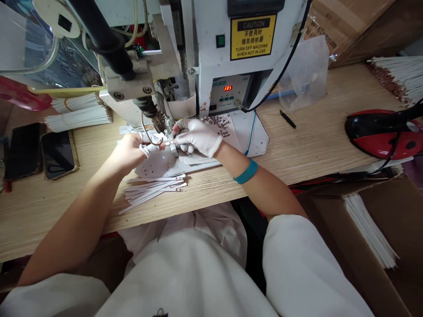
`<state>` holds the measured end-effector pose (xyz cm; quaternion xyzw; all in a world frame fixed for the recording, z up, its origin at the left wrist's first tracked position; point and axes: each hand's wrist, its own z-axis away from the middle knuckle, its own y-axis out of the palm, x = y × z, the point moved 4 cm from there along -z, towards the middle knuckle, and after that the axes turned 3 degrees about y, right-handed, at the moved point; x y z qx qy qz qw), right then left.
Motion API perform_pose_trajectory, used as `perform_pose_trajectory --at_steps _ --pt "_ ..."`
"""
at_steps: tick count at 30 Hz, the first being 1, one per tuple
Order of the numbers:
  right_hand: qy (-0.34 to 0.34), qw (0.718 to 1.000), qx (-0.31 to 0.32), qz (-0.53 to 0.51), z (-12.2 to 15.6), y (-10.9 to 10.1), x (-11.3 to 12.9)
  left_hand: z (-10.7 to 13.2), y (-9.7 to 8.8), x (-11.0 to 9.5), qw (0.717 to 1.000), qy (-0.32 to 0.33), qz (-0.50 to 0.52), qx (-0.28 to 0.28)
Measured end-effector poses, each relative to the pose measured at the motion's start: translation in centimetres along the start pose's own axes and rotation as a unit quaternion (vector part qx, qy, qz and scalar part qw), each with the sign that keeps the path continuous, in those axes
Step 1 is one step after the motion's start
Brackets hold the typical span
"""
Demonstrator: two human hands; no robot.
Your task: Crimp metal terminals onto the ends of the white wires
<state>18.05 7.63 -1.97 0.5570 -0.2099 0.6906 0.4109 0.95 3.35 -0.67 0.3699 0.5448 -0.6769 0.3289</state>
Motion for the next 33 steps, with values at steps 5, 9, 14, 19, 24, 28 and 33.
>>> perform_pose_trajectory --at_steps 5,9,14,19,24,28,33 --pt "0.003 1.000 0.000 -0.003 0.0 -0.2 -0.1 0.1 0.0 -0.4 1.000 -0.007 -0.008 -0.008" --pt "-0.001 1.000 -0.008 -0.014 -0.1 -0.2 -0.3 0.1 -0.1 -0.5 1.000 -0.013 -0.019 -0.004" --pt "0.004 1.000 -0.009 -0.026 0.0 -0.1 -0.2 0.2 -0.2 -0.7 0.999 -0.044 -0.027 -0.010" --pt "0.008 1.000 -0.011 -0.018 0.2 0.2 0.0 0.2 -0.1 -0.4 0.999 -0.046 -0.018 -0.005" --pt "-0.001 1.000 0.005 0.005 0.4 -0.2 0.5 0.0 -0.3 0.1 0.999 -0.030 -0.028 -0.003" --pt "0.005 0.996 0.021 0.088 1.4 -1.6 1.6 1.1 -1.0 -0.7 0.997 0.023 -0.076 0.016" --pt "0.054 0.976 0.103 0.187 2.3 -1.7 1.4 4.8 0.8 -2.0 0.952 0.079 -0.266 0.130"
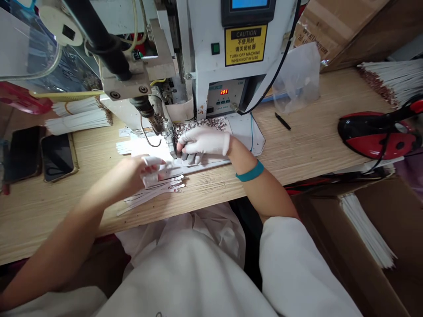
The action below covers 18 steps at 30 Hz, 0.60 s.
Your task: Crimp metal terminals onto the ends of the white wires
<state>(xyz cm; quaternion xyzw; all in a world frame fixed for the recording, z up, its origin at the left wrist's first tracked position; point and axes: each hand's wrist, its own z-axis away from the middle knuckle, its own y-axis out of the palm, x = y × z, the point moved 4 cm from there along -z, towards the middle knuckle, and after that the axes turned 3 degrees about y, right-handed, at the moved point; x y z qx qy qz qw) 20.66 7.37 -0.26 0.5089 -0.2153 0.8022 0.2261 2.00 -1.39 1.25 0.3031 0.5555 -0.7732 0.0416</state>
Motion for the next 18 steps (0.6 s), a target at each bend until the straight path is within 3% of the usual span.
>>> perform_pose_trajectory --at_steps 3,5,8,10,13,15,18 --pt "-0.018 0.992 -0.123 0.035 -0.3 -1.1 -0.3 1.5 2.0 -1.6 0.992 0.050 -0.117 0.009" --pt "-0.051 0.970 -0.217 0.094 -0.2 -2.3 -0.2 2.5 3.2 -2.0 0.984 0.065 -0.166 0.011" --pt "-0.088 0.932 -0.283 0.208 0.2 -3.3 0.1 3.9 4.2 -1.8 0.979 0.071 -0.186 0.036" --pt "-0.102 0.916 -0.281 0.265 0.4 -3.4 0.3 4.4 4.1 -1.4 0.978 0.056 -0.195 0.041" --pt "-0.119 0.918 -0.200 0.321 0.2 -2.2 0.2 3.9 2.8 -0.8 0.978 0.032 -0.203 0.018" --pt "-0.123 0.915 -0.160 0.351 -0.1 -1.2 0.0 2.6 1.5 -0.2 0.977 0.022 -0.208 -0.035" --pt "-0.120 0.889 -0.175 0.405 -0.5 -0.2 -0.2 -0.4 -0.1 1.6 0.966 -0.001 -0.224 -0.129"
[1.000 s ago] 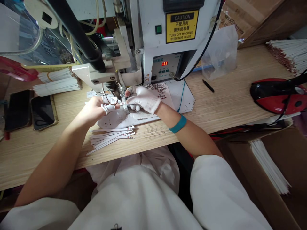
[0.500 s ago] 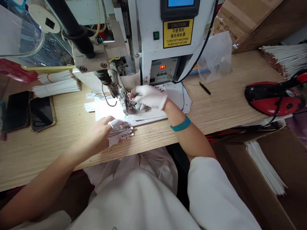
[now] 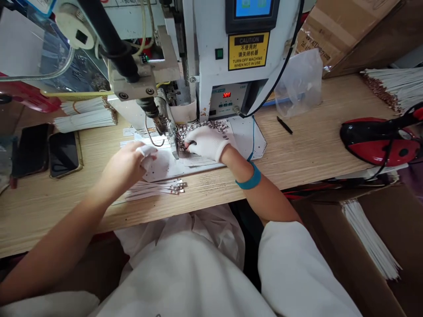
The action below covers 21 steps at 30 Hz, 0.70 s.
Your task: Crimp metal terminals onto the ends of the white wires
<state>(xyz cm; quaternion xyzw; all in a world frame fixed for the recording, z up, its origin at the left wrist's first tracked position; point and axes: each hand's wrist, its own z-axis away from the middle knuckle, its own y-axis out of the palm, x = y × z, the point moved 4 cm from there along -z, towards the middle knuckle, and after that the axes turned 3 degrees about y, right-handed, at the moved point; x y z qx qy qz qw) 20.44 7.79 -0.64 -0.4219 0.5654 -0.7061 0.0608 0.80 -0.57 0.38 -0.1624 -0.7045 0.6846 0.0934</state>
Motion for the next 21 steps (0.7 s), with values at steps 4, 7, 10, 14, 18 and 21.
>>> perform_pose_trajectory --at_steps 4,7,10,14,18,21 --pt "0.005 0.996 -0.012 0.092 -0.1 0.7 0.7 -3.2 1.8 1.5 0.998 0.039 0.037 -0.032" --pt "0.006 0.993 -0.021 0.115 -0.1 0.7 0.9 -3.9 2.3 1.6 0.996 0.052 0.067 -0.032" --pt "0.022 0.998 -0.060 0.012 -0.1 0.2 0.7 -3.7 1.8 1.4 0.995 0.030 0.095 -0.016" --pt "0.071 0.971 -0.068 -0.219 0.0 -0.4 0.2 -3.3 0.7 1.4 0.993 -0.002 0.119 0.015" --pt "0.096 0.940 -0.071 -0.319 0.0 -0.6 0.2 -3.4 0.8 1.4 0.992 -0.010 0.120 0.040" --pt "0.136 0.913 -0.062 -0.380 -0.2 -0.2 0.3 -3.2 1.3 1.6 0.993 -0.029 0.105 0.049"
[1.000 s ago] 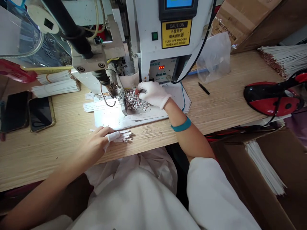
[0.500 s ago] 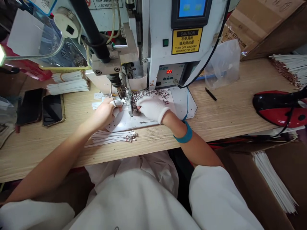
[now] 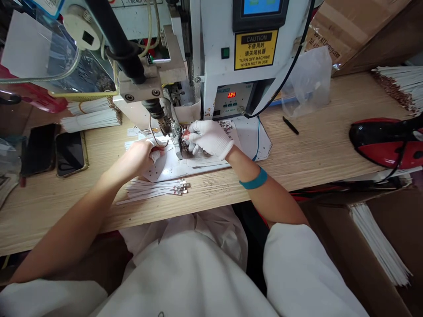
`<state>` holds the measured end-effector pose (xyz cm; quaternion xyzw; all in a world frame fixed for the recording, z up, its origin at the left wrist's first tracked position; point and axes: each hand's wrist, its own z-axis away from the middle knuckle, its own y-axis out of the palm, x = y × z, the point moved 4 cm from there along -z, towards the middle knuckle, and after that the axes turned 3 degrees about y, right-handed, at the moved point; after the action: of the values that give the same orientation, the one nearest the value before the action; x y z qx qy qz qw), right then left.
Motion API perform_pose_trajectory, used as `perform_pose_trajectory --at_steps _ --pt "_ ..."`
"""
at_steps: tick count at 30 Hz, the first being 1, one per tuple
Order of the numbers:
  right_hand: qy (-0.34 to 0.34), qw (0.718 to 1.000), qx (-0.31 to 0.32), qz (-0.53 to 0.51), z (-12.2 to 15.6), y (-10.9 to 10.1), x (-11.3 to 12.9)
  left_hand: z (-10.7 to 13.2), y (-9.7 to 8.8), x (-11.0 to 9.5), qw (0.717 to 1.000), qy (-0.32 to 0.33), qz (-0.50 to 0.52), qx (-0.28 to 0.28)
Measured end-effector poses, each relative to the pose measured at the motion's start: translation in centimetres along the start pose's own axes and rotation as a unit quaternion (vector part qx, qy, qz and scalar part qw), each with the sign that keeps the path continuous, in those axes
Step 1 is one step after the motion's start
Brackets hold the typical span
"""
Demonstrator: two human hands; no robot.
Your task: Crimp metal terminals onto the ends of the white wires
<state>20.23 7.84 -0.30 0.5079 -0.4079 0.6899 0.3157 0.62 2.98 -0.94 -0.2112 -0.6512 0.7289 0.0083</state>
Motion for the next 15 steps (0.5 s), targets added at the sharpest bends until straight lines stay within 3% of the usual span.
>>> perform_pose_trajectory --at_steps 6,11,15 --pt "0.023 0.990 0.043 -0.129 0.0 1.2 -0.1 0.7 -0.1 -0.1 0.995 0.031 -0.073 -0.054" --pt "0.024 0.982 0.060 -0.177 0.1 2.3 -0.2 0.6 -0.7 0.0 0.995 -0.008 0.093 -0.025" --pt "0.041 0.981 0.061 -0.179 0.1 2.5 -0.2 0.4 -0.8 0.1 0.967 -0.025 0.250 0.028"
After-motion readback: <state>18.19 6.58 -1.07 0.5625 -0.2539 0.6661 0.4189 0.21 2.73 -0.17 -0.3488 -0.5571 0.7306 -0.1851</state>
